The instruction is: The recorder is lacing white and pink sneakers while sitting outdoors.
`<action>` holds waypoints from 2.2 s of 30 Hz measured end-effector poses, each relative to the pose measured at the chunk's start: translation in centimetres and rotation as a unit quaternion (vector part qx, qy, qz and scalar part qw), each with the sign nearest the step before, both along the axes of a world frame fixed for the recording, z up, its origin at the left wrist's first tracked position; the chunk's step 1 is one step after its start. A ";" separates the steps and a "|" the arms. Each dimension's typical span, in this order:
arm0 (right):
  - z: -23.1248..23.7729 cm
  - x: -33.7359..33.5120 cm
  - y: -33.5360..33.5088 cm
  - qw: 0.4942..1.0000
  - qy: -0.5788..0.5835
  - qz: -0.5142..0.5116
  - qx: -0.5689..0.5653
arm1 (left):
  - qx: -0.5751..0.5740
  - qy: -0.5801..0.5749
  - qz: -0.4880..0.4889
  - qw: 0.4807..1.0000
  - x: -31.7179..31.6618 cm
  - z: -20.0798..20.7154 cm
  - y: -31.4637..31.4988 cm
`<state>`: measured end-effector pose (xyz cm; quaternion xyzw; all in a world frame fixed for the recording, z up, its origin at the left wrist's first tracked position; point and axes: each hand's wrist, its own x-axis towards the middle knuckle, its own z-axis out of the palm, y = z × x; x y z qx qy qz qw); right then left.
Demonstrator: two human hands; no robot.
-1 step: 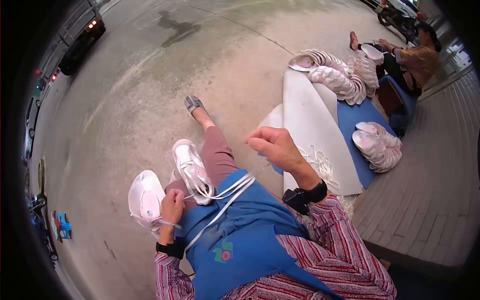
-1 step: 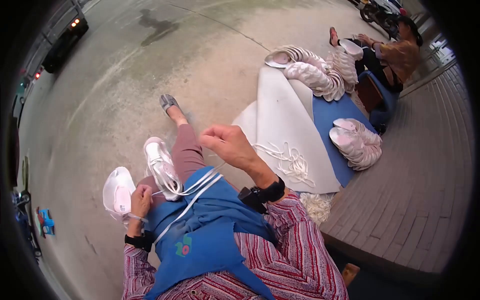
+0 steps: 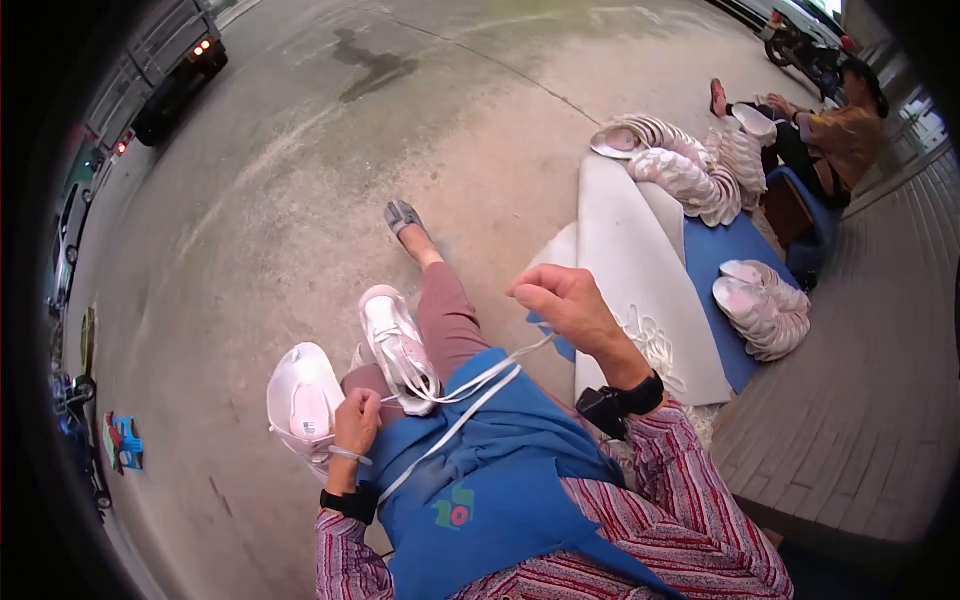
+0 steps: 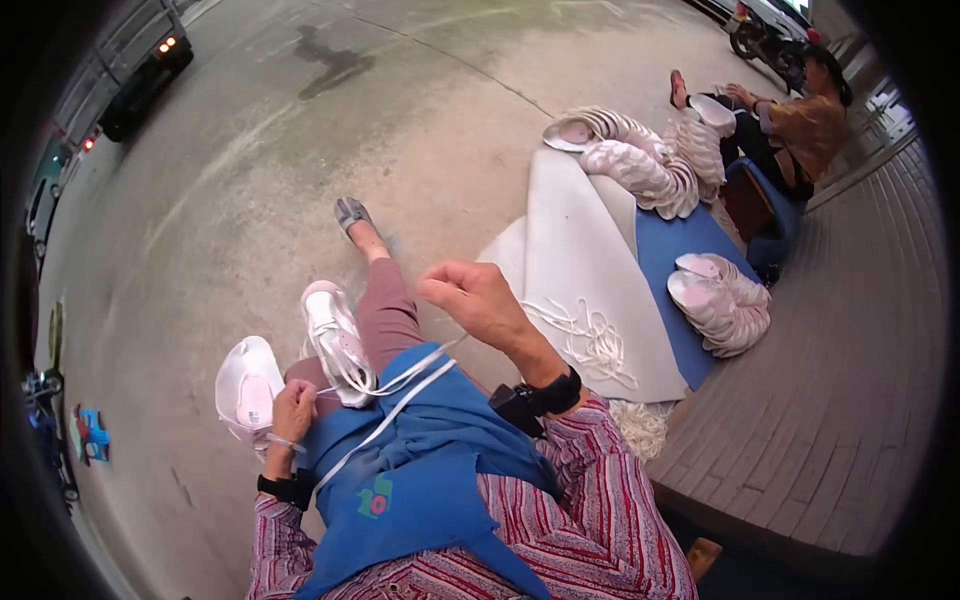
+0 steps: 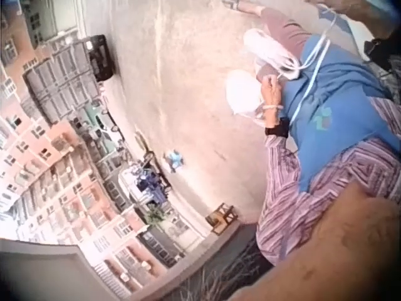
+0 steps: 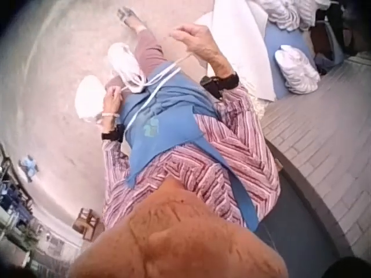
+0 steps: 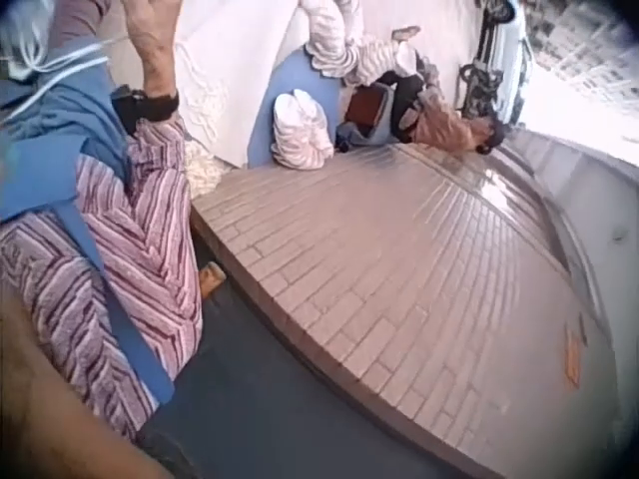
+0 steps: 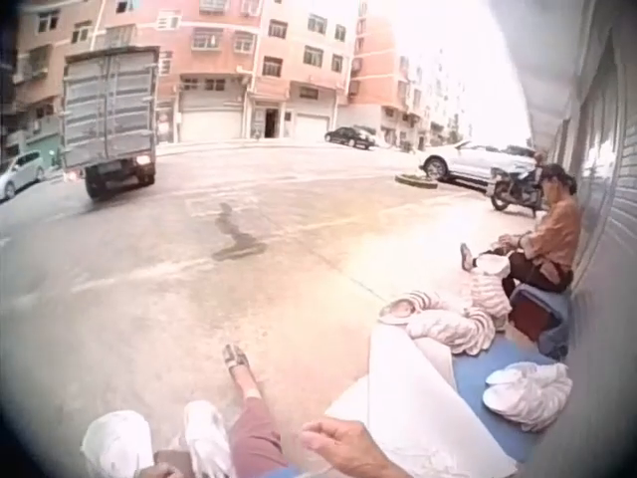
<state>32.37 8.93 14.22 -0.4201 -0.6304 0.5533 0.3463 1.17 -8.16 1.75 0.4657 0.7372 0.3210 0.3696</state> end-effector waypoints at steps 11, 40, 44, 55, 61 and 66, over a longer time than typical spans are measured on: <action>-3.9 1.5 -2.5 0.983 -0.020 -0.040 -0.178 | 0.042 -0.077 0.080 0.993 0.0 2.5 -7.0; -24.9 12.5 -9.6 0.939 -0.259 0.125 -0.189 | -0.213 0.021 0.014 0.977 6.8 -18.5 -40.9; -24.1 12.8 -9.3 0.907 -0.363 0.197 -0.082 | -0.188 0.022 0.037 0.981 5.9 -17.9 -40.6; -15.4 5.1 -6.5 0.947 -0.050 0.099 -0.300 | -0.115 0.102 0.232 0.960 4.4 -5.9 -25.5; -11.9 -1.7 -4.5 0.947 -0.191 0.255 -0.049 | -0.037 0.124 0.207 0.970 5.3 1.3 -18.1; -13.4 -4.5 -3.5 0.940 -0.203 0.272 0.018 | -0.002 0.086 0.152 0.985 4.2 1.5 -13.5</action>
